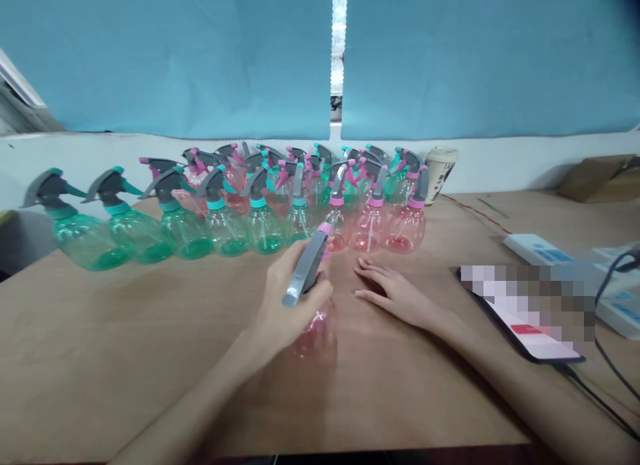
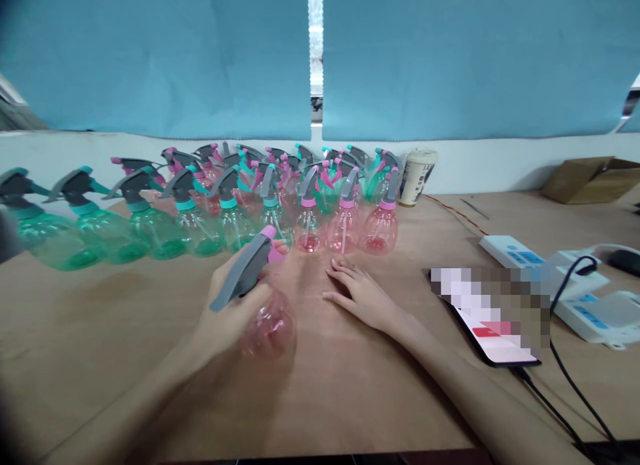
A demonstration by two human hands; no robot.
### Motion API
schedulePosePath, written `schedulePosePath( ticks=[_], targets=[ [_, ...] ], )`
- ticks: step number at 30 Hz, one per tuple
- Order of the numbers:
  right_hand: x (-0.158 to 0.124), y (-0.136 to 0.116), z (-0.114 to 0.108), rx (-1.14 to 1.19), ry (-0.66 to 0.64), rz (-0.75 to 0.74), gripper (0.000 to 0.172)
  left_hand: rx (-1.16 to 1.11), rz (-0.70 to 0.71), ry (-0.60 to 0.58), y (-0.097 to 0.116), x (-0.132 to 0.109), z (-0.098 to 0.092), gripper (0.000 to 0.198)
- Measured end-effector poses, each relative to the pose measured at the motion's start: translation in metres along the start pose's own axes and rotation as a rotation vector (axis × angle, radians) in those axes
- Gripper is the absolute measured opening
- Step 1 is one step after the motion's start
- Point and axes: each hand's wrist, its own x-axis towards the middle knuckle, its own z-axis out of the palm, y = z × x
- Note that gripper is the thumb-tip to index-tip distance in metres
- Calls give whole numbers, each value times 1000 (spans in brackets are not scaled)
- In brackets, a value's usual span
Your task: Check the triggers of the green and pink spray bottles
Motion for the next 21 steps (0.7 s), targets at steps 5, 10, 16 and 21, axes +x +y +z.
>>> schedulePosePath(
  ticks=[5,10,16,21],
  targets=[
    [1,-3,-2,-24,-32,15,65,-59,20,-7,-15,21,5,19],
    [1,-1,-1,-25,-29,17,63,-71,38,-37,-24,32,14,27],
    [0,-3,-2,-13,-32,36,65,-104,56,-52,-30,38,19,25],
    [0,-4,-3,-15,-32,28,64,-141,73,-118,-29,41,17,22]
  ],
)
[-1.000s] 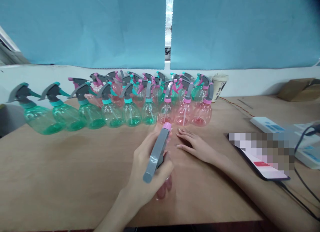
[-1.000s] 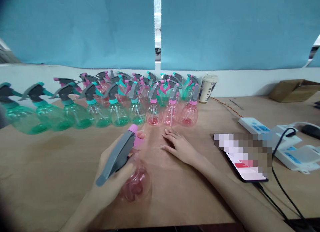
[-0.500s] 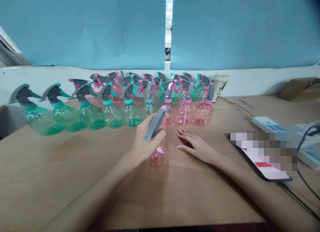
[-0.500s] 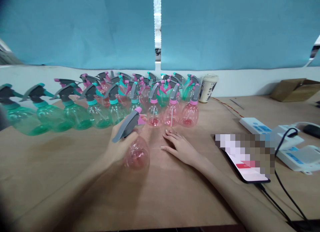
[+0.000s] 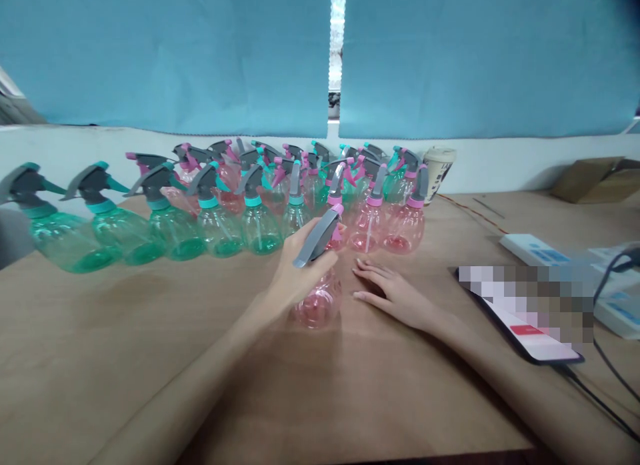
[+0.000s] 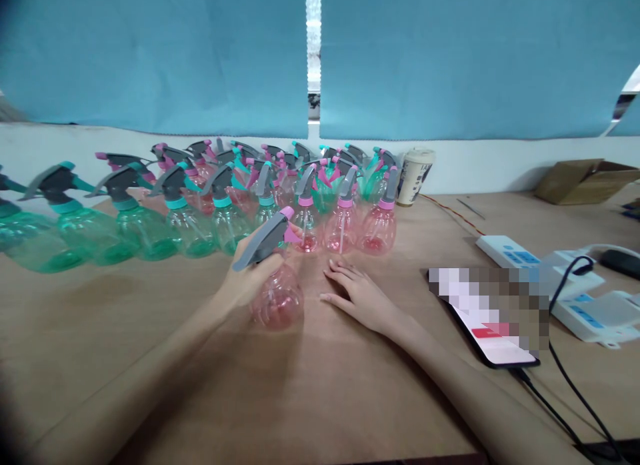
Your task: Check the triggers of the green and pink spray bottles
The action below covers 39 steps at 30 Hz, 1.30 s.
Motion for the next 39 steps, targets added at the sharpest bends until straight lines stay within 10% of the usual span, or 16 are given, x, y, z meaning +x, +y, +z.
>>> schedulePosePath(
  ticks=[39],
  targets=[
    [1,-1,2,-39,1,-2,65,-25,-65,16,-3,-10,-3,21]
  ],
)
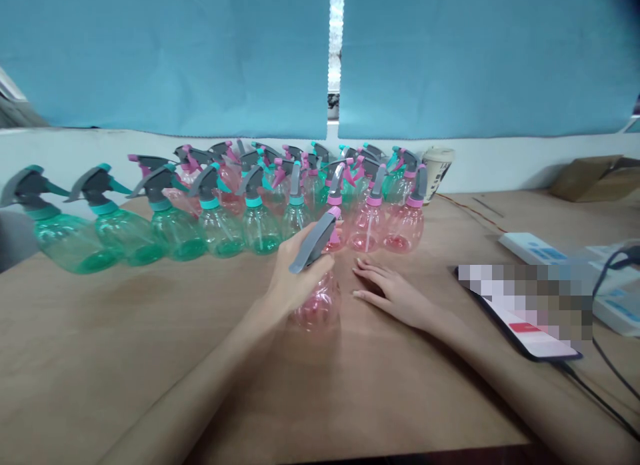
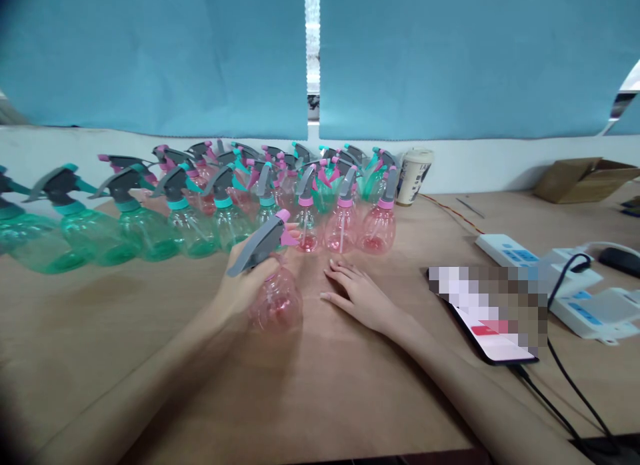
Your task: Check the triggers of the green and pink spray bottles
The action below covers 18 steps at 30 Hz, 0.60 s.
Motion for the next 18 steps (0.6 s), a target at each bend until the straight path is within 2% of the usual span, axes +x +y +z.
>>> schedulePosePath(
  ticks=[18],
  targets=[
    [0,0,3,8,20,-14,62,-36,-8,-16,4,-1,3,28]
  ],
)
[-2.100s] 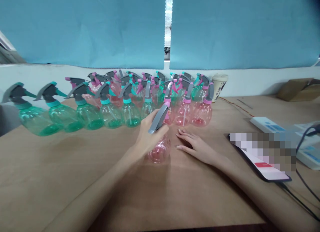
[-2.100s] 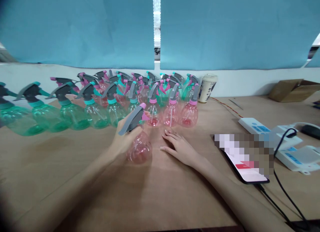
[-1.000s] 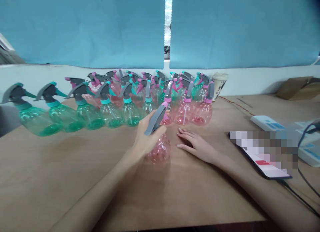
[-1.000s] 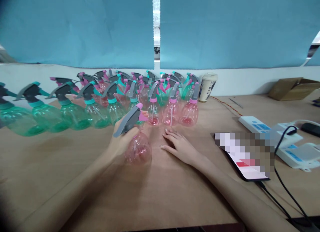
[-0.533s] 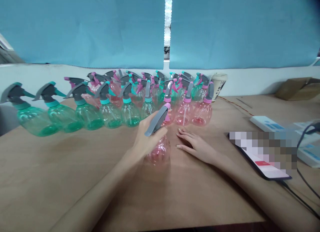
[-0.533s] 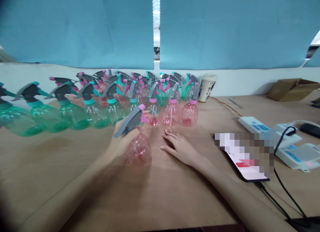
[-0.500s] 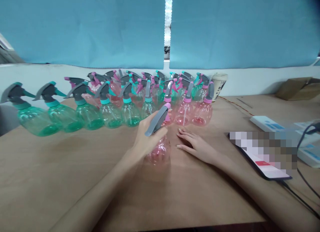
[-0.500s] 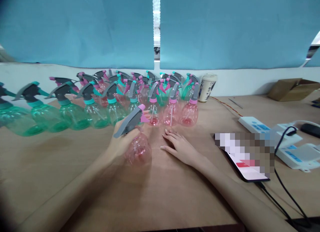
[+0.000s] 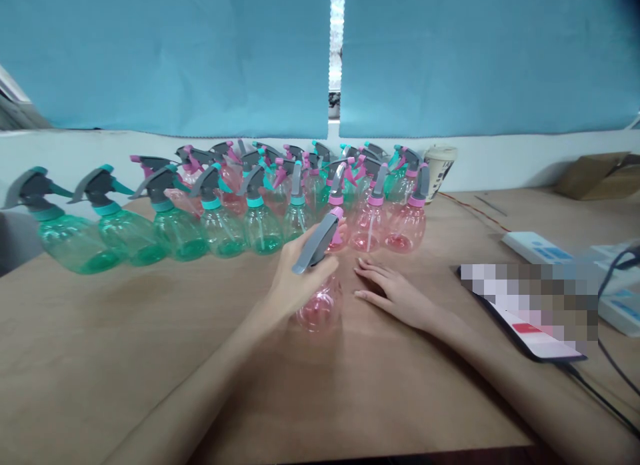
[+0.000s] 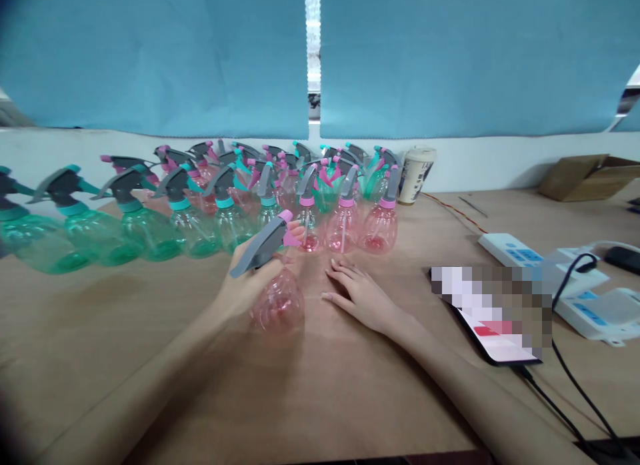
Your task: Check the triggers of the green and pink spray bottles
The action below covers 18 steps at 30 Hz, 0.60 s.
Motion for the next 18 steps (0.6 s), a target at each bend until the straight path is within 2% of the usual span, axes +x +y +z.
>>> schedulePosePath(
  ticks=[7,12,18],
  targets=[
    [0,-3,3,-29,2,32,62,5,-25,57,-3,-2,0,8],
    [0,-3,2,-16,17,27,61,11,-26,61,-4,-1,0,8],
    [0,-2,1,-5,17,7,60,1,-30,42,1,-1,0,33]
  ],
)
